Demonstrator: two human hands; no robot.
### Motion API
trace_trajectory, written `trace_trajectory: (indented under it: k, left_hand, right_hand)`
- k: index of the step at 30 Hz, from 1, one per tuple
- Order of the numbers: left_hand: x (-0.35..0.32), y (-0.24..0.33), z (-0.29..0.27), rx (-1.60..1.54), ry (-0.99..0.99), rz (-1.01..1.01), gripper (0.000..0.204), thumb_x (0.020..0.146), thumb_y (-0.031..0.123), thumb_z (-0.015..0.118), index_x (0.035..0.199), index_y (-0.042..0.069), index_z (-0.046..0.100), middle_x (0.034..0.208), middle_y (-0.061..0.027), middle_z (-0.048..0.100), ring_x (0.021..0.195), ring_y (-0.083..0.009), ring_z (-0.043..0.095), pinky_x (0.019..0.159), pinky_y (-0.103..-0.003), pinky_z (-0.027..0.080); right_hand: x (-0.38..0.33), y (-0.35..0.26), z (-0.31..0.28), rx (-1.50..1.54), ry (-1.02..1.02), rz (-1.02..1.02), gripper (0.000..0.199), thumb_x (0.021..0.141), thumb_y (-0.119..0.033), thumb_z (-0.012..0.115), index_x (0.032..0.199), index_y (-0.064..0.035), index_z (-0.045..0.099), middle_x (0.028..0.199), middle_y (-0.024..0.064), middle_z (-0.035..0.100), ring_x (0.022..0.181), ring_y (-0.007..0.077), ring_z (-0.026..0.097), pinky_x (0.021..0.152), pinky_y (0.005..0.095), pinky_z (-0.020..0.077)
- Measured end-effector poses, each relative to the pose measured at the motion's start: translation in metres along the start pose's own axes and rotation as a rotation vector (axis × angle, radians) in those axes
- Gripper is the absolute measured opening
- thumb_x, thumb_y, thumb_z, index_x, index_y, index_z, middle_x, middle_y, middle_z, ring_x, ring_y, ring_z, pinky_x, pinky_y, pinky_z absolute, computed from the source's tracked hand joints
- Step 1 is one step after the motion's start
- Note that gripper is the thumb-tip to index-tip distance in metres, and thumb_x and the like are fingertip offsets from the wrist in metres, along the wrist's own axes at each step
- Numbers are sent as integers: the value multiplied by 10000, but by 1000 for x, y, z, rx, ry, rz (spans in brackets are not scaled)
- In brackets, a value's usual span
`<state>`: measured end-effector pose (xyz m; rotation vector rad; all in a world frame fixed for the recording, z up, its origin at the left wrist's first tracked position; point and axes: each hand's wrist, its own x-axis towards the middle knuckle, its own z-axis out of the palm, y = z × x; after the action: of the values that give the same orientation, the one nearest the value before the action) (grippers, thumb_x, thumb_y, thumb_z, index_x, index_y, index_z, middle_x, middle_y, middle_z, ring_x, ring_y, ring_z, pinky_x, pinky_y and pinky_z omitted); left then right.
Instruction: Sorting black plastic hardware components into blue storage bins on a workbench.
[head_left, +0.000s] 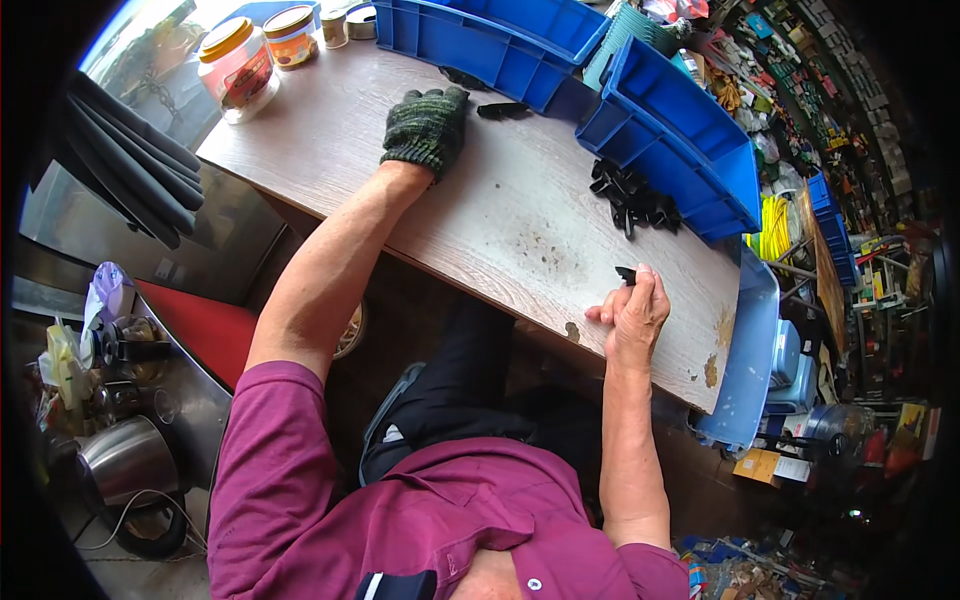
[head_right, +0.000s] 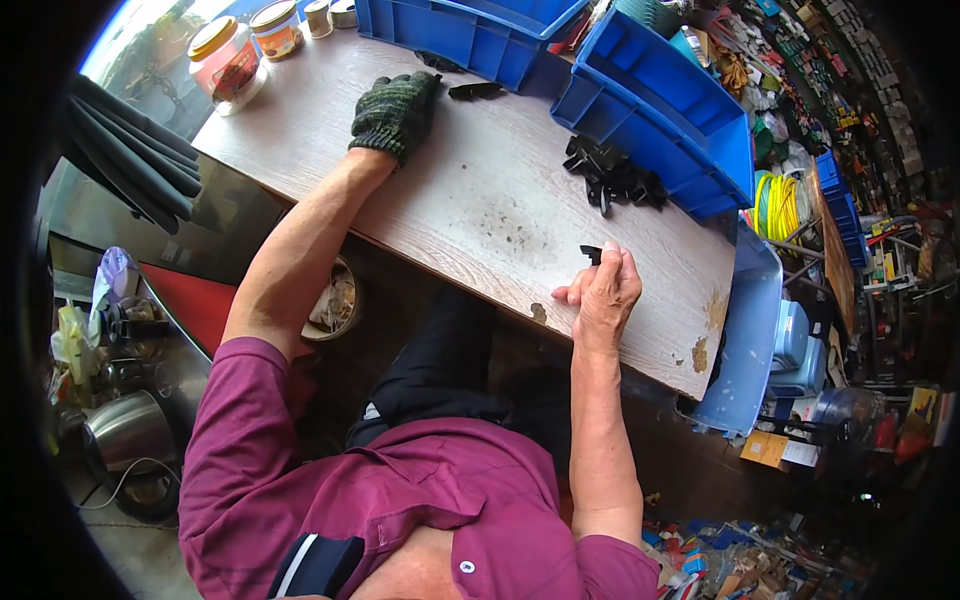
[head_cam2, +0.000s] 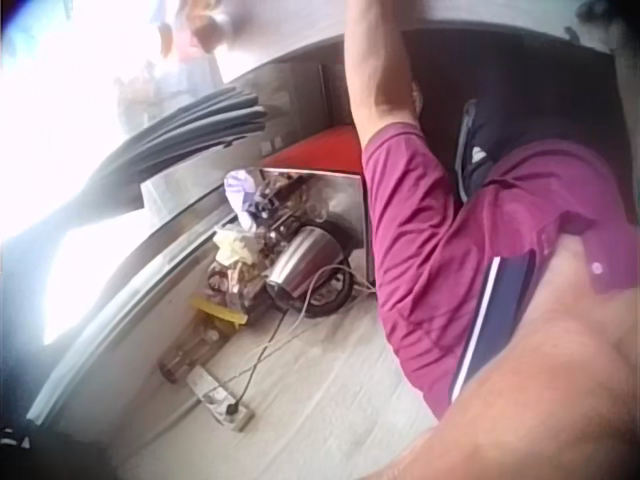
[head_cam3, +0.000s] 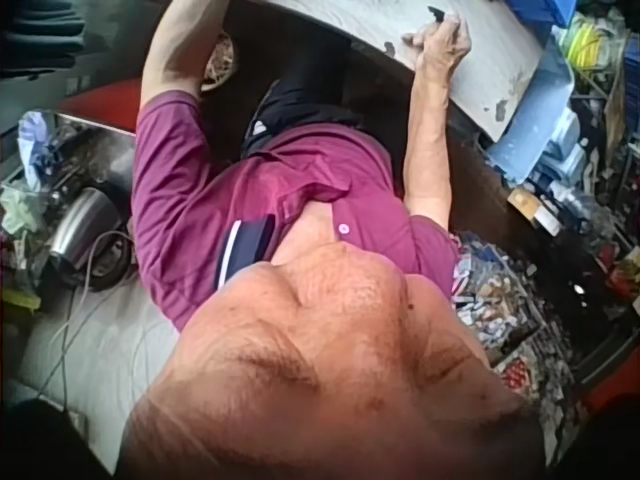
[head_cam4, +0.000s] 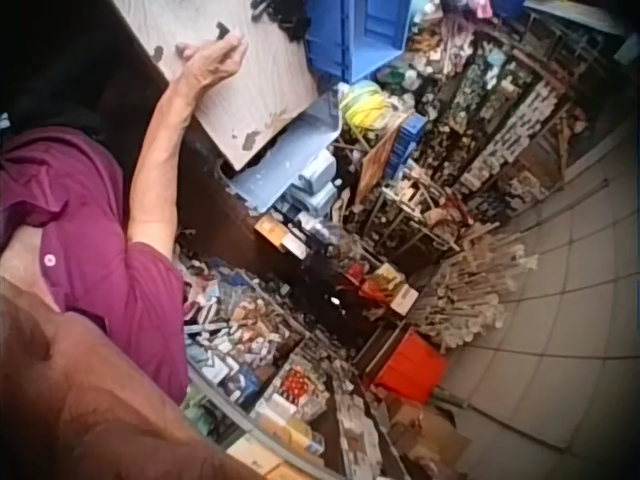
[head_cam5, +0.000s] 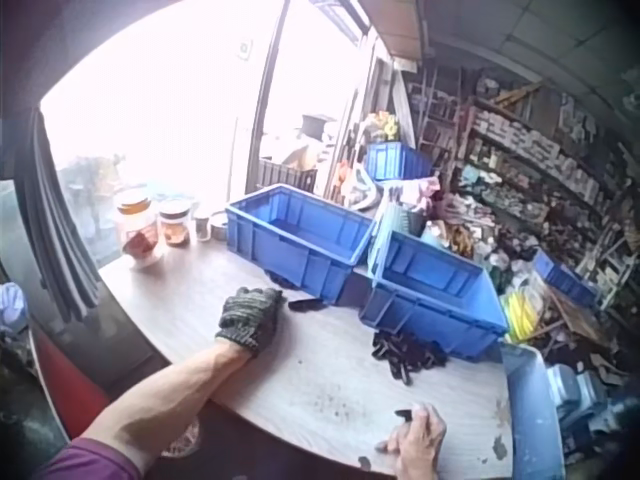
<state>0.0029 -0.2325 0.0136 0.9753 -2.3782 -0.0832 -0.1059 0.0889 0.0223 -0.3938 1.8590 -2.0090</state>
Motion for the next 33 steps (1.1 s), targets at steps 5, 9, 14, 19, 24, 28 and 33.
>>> trace_trajectory:
  k: [5, 9, 14, 19, 24, 28, 33]
  left_hand:
    - [-1, -14, -8, 144, -19, -37, 286, 963, 309, 512, 1051, 101, 688, 1059, -194, 674, 1007, -409, 612, 843, -524, 512]
    - [-21, 14, -14, -167, -56, -60, 185, 952, 263, 544, 983, 121, 659, 874, -188, 692, 835, -418, 657, 760, -508, 523]
    - [-97, 101, -26, -830, -230, 202, 251, 956, 203, 611, 1166, 93, 695, 1036, -173, 692, 969, -369, 671, 814, -445, 539]
    - [-131, 154, -26, -975, -366, 289, 291, 972, 238, 597, 1173, 36, 659, 1092, -183, 691, 991, -350, 675, 837, -421, 539]
    - [-129, 165, -20, -1010, -418, 266, 286, 991, 242, 574, 1192, 49, 640, 1067, -171, 692, 965, -346, 681, 825, -422, 536]
    - [-130, 175, -18, -1075, -433, 109, 261, 994, 227, 561, 1178, 57, 636, 1067, -175, 687, 962, -352, 681, 816, -426, 533]
    - [-145, 205, -2, -1103, -247, 45, 394, 970, 286, 552, 1290, 57, 537, 925, -230, 695, 861, -440, 662, 761, -518, 514]
  right_hand:
    - [0, 2, -1, 26, -5, -34, 329, 1012, -350, 512, 791, -111, 466, 454, -24, 285, 371, 106, 344, 372, 350, 508]
    - [-1, 2, 0, 88, 34, -15, 342, 1007, -359, 506, 775, -114, 453, 460, -24, 272, 382, 106, 340, 387, 367, 521]
    - [-2, -2, -1, 133, 100, 2, 354, 995, -364, 510, 752, -121, 427, 468, -21, 261, 393, 120, 345, 417, 404, 538]
    - [1, 2, 1, 115, 214, -53, 324, 994, -328, 516, 782, -85, 481, 556, -13, 370, 471, 115, 392, 461, 317, 446]
    - [6, 14, -5, 70, 247, -166, 352, 985, -292, 536, 709, -80, 487, 613, -27, 427, 559, 88, 404, 505, 284, 334]
    - [7, 14, -10, -7, 227, -75, 344, 993, -270, 530, 711, -82, 479, 606, -27, 427, 541, 89, 426, 518, 276, 369]
    - [0, 7, -9, -96, 195, -154, 321, 994, -236, 537, 717, -88, 471, 634, -38, 420, 585, 73, 377, 531, 282, 330]
